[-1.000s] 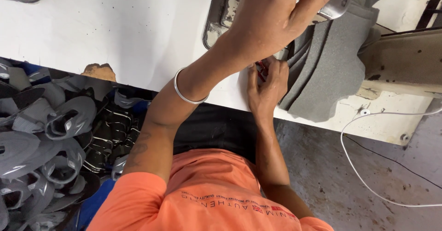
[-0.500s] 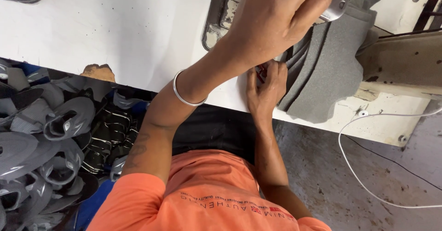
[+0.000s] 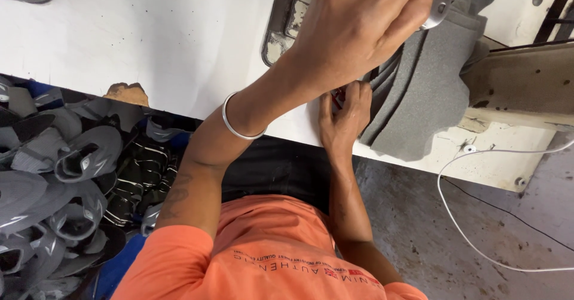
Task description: The person uses a sewing machine to stitch gray fabric pieces onto black shoe uppers. They repeatedly pick up a shoe and a fabric piece, align them under the machine's needle, and sew them together before moving the finished item aside.
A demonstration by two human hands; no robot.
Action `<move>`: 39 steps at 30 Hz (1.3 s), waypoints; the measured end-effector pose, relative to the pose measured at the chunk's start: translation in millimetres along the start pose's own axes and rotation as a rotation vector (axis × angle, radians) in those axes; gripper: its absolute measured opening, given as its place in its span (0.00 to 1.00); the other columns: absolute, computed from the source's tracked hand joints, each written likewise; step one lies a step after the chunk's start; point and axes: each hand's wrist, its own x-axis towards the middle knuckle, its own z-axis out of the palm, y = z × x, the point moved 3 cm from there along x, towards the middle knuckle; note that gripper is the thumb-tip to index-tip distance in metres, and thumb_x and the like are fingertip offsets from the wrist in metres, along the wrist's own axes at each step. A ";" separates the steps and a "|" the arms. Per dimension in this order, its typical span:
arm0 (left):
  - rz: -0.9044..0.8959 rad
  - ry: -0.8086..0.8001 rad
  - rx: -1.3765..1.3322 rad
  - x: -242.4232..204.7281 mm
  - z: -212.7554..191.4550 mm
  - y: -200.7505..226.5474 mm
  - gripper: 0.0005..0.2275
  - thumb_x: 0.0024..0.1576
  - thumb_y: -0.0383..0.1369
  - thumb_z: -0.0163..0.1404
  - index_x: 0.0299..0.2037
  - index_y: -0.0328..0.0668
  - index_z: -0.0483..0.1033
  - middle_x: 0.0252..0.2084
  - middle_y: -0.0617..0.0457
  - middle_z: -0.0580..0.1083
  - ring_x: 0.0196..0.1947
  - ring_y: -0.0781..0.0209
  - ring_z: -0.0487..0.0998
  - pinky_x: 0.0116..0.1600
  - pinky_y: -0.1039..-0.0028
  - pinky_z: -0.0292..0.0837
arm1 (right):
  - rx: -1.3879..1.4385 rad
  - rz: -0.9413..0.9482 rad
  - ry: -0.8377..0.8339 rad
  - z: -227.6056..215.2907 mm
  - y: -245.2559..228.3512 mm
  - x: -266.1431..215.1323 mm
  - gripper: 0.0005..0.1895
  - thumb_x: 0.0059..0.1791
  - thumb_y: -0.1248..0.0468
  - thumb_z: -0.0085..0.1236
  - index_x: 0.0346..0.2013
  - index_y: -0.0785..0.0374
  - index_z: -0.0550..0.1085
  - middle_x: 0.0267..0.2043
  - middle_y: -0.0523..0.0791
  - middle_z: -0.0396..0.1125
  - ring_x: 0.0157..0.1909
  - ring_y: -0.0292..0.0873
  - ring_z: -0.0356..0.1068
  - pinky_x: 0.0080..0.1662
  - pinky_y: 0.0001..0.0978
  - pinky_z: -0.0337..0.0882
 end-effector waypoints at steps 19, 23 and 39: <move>0.098 -0.337 -1.245 6.1 -93.1 124.8 0.09 0.76 0.29 0.41 0.51 0.28 0.72 0.54 0.44 0.71 0.46 0.52 0.78 0.49 0.69 0.75 | 0.004 -0.061 0.058 -10.2 -14.1 4.4 0.14 0.53 0.59 0.62 0.49 0.65 0.78 0.39 0.49 0.66 0.42 0.50 0.66 0.45 0.41 0.67; 0.118 -0.329 -1.180 10.2 -92.7 123.9 0.08 0.76 0.26 0.43 0.50 0.27 0.73 0.51 0.45 0.72 0.39 0.57 0.78 0.42 0.72 0.78 | 0.009 -0.026 0.040 -8.5 -12.3 6.9 0.14 0.53 0.58 0.62 0.49 0.65 0.78 0.40 0.48 0.66 0.43 0.48 0.65 0.46 0.41 0.67; 0.161 -0.312 -1.273 18.3 -97.4 126.5 0.11 0.74 0.29 0.42 0.45 0.29 0.75 0.49 0.46 0.73 0.40 0.56 0.75 0.40 0.71 0.74 | 0.000 -0.023 0.044 -8.9 -14.0 6.4 0.14 0.52 0.58 0.65 0.46 0.63 0.79 0.36 0.46 0.63 0.40 0.46 0.64 0.44 0.39 0.65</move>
